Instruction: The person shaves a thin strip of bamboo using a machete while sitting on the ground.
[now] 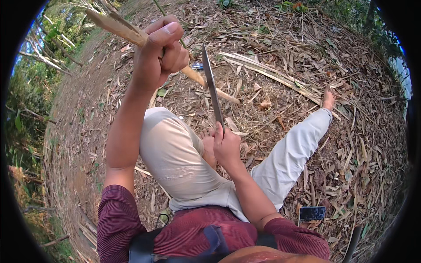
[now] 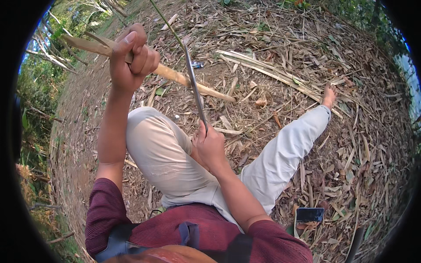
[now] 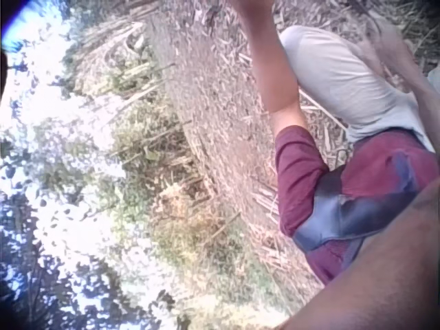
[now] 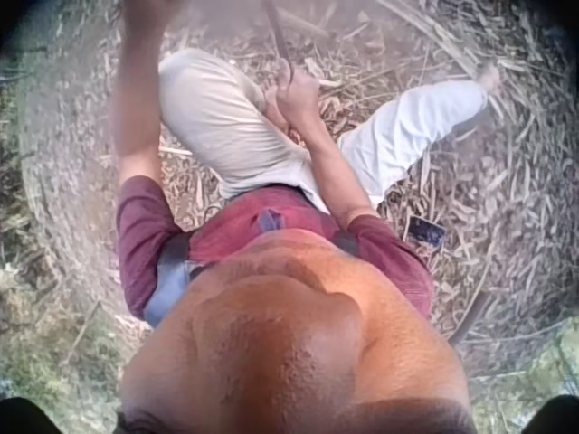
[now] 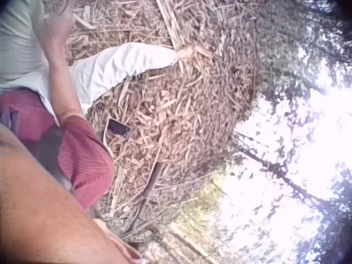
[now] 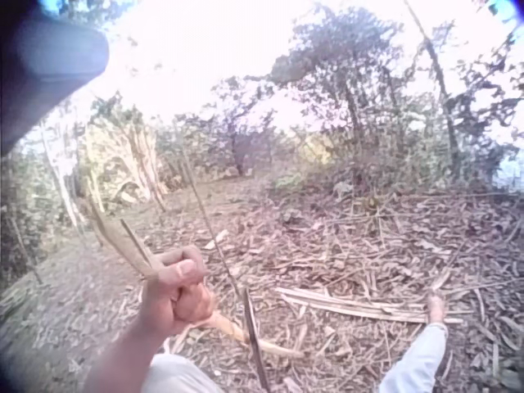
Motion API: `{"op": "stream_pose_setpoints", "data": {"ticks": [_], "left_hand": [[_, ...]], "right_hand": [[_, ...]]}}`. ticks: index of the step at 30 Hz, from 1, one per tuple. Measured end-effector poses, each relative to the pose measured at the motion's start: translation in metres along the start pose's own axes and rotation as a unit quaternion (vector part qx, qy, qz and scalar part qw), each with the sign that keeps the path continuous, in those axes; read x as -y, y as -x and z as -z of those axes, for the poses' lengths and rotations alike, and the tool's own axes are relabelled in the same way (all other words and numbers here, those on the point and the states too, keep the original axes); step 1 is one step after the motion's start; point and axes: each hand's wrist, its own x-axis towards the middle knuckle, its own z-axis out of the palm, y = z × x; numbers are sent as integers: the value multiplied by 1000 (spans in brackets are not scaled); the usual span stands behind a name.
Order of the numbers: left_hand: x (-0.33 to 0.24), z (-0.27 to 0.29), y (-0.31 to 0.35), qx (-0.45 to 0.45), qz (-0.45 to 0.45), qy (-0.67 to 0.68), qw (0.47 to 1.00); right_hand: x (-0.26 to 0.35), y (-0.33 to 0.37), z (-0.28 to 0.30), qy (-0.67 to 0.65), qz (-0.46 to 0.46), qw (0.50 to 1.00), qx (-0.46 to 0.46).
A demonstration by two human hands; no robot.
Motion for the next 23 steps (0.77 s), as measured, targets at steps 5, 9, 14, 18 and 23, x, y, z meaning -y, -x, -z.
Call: {"op": "stream_pose_setpoints", "data": {"ticks": [5, 9, 14, 18, 23], "left_hand": [[6, 23, 2, -57, -38, 38, 997], [6, 13, -1, 1, -45, 60, 997], [1, 1, -5, 87, 3, 37, 996], [11, 38, 5, 57, -73, 123, 988], [3, 8, 4, 115, -58, 87, 988]], "right_hand": [[0, -27, 46, -206, -106, 967, -110], [65, -10, 66, -336, 41, 924, -180], [20, 2, 19, -130, 25, 988, -81], [34, -11, 32, -152, -2, 985, -78], [49, 8, 43, -326, 104, 934, -108]]}}
